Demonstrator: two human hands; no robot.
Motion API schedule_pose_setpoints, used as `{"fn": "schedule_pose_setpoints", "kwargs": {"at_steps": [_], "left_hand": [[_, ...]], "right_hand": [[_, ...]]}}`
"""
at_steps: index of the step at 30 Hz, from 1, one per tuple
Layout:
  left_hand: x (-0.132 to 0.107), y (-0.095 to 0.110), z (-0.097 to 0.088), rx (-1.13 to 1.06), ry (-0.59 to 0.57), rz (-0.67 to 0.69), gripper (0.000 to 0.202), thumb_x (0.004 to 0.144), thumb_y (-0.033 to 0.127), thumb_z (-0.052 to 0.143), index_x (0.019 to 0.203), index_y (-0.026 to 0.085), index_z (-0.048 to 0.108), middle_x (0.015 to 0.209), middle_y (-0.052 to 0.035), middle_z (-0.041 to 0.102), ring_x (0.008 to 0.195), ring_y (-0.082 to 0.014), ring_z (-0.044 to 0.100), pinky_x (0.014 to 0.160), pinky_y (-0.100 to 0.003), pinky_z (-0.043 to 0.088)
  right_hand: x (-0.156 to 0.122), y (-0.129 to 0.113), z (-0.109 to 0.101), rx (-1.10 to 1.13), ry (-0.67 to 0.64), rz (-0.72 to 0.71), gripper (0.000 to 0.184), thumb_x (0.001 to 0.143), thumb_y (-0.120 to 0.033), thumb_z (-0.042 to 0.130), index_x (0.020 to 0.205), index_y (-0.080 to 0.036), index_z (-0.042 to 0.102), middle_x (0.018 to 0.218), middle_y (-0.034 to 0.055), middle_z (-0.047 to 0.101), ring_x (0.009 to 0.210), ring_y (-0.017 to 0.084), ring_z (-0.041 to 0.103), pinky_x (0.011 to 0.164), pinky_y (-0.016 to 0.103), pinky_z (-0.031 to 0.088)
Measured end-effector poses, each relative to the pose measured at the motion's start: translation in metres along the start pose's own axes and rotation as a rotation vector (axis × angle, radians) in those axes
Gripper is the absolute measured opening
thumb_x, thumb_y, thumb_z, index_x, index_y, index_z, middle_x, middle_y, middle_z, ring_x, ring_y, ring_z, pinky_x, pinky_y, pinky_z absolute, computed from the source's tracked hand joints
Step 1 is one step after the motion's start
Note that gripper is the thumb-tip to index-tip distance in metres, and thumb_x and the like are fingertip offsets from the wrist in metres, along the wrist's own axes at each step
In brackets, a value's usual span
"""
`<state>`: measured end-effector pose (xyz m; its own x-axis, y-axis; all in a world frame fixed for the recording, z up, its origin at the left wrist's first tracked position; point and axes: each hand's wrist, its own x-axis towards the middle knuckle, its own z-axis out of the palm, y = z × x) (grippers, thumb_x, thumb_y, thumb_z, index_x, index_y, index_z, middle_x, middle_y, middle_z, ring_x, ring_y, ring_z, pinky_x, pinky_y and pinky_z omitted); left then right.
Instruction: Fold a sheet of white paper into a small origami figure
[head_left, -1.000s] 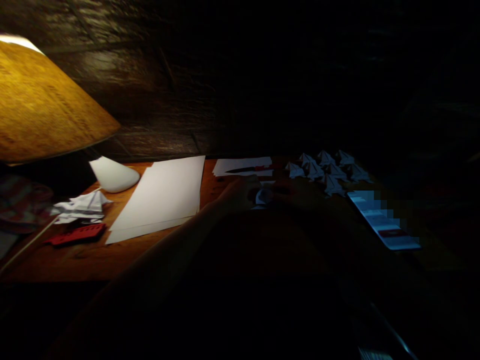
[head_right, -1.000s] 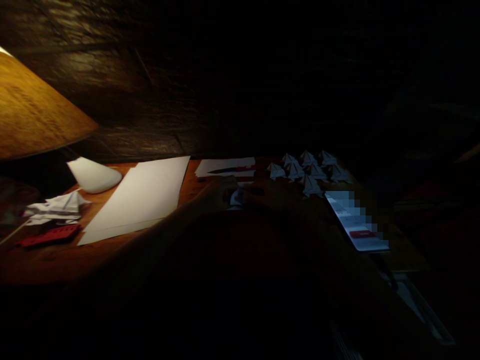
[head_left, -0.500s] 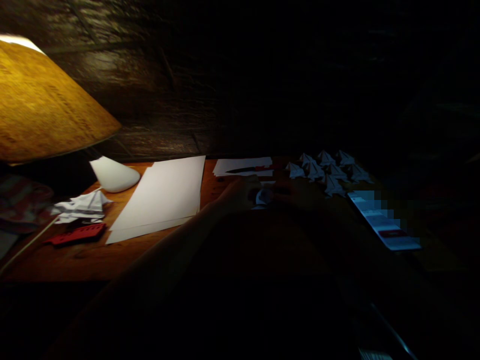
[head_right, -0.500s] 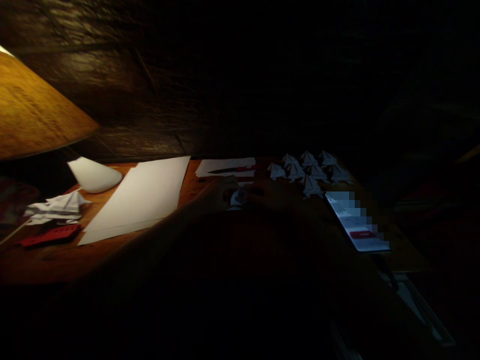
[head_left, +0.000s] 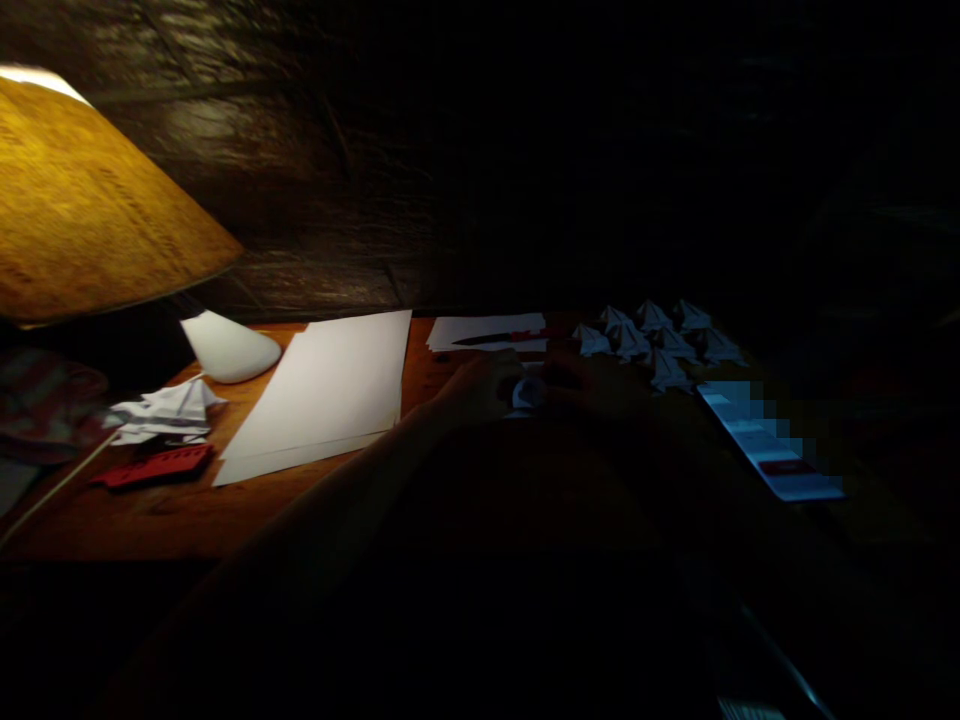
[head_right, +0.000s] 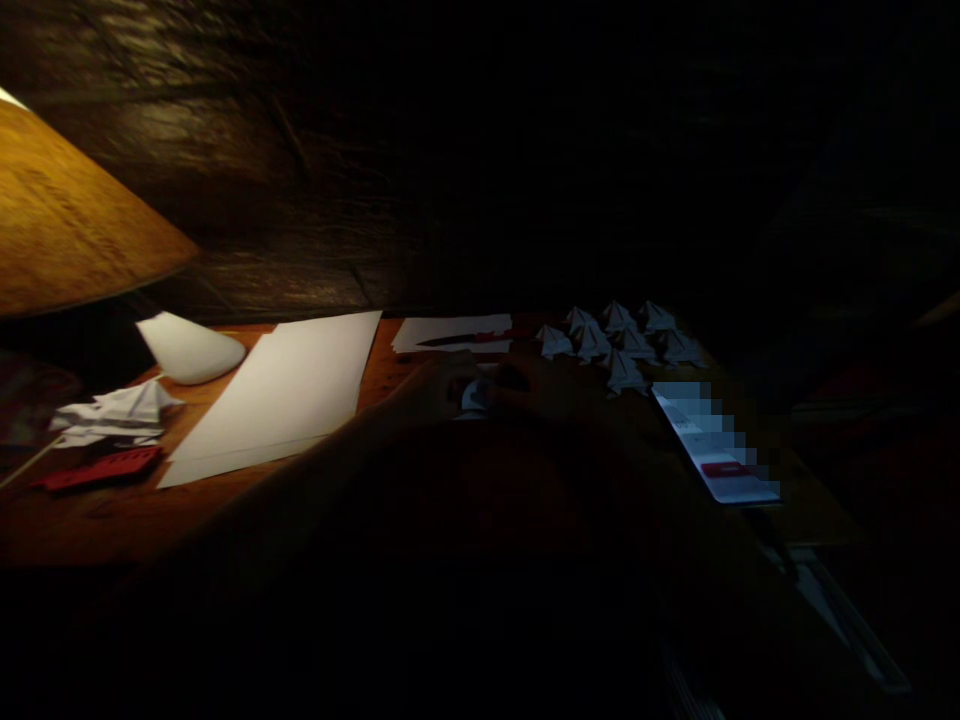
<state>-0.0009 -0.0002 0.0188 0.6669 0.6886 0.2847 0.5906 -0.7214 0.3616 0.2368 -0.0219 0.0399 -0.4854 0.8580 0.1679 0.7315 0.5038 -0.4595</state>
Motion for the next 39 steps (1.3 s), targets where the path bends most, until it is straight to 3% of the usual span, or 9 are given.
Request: {"fn": "schedule_pose_setpoints", "kwargs": {"at_steps": [8, 16, 22, 29, 39], "left_hand": [[0.0, 0.002, -0.001, -0.004, 0.028, 0.006, 0.019, 0.081, 0.033, 0.068, 0.092, 0.017, 0.069, 0.093, -0.0054, 0.063, 0.077, -0.0159, 0.057, 0.064, -0.029, 0.041], [-0.001, -0.001, 0.0, -0.015, 0.005, 0.023, 0.038, 0.083, 0.032, 0.067, 0.12, 0.022, 0.069, 0.1, -0.0063, 0.065, 0.086, -0.0192, 0.06, 0.07, -0.032, 0.044], [0.0, -0.001, 0.0, -0.009, 0.012, 0.015, 0.023, 0.082, 0.032, 0.067, 0.099, 0.018, 0.072, 0.094, -0.0057, 0.063, 0.079, -0.0167, 0.058, 0.063, -0.03, 0.04], [0.0, -0.002, 0.0, -0.001, 0.002, 0.005, 0.018, 0.082, 0.028, 0.066, 0.096, 0.018, 0.069, 0.095, -0.0055, 0.064, 0.081, -0.0171, 0.058, 0.065, -0.03, 0.042], [0.0, 0.0, -0.001, 0.049, -0.018, 0.007, 0.017, 0.082, 0.028, 0.065, 0.095, 0.018, 0.068, 0.095, -0.0055, 0.063, 0.08, -0.0166, 0.057, 0.065, -0.029, 0.04]], "right_hand": [[-0.002, -0.005, -0.002, 0.169, -0.009, -0.04, 0.038, 0.093, -0.048, 0.061, 0.125, -0.028, 0.068, 0.119, 0.0046, 0.074, 0.1, 0.025, 0.07, 0.083, 0.035, 0.051], [0.0, -0.002, 0.001, 0.156, 0.008, -0.015, 0.039, 0.09, -0.05, 0.064, 0.121, -0.028, 0.073, 0.108, 0.0067, 0.076, 0.091, 0.025, 0.07, 0.077, 0.036, 0.051], [0.0, 0.001, 0.001, 0.172, 0.016, -0.031, 0.038, 0.089, -0.049, 0.064, 0.116, -0.025, 0.075, 0.102, 0.0055, 0.077, 0.087, 0.023, 0.07, 0.073, 0.032, 0.049], [0.0, 0.007, 0.002, 0.138, 0.025, -0.006, 0.039, 0.088, -0.056, 0.063, 0.111, -0.029, 0.079, 0.098, 0.0045, 0.079, 0.082, 0.023, 0.07, 0.068, 0.033, 0.049], [0.0, 0.0, 0.0, 0.162, 0.002, -0.008, 0.032, 0.089, -0.047, 0.065, 0.108, -0.026, 0.08, 0.102, 0.0037, 0.079, 0.087, 0.022, 0.071, 0.076, 0.032, 0.051]]}}
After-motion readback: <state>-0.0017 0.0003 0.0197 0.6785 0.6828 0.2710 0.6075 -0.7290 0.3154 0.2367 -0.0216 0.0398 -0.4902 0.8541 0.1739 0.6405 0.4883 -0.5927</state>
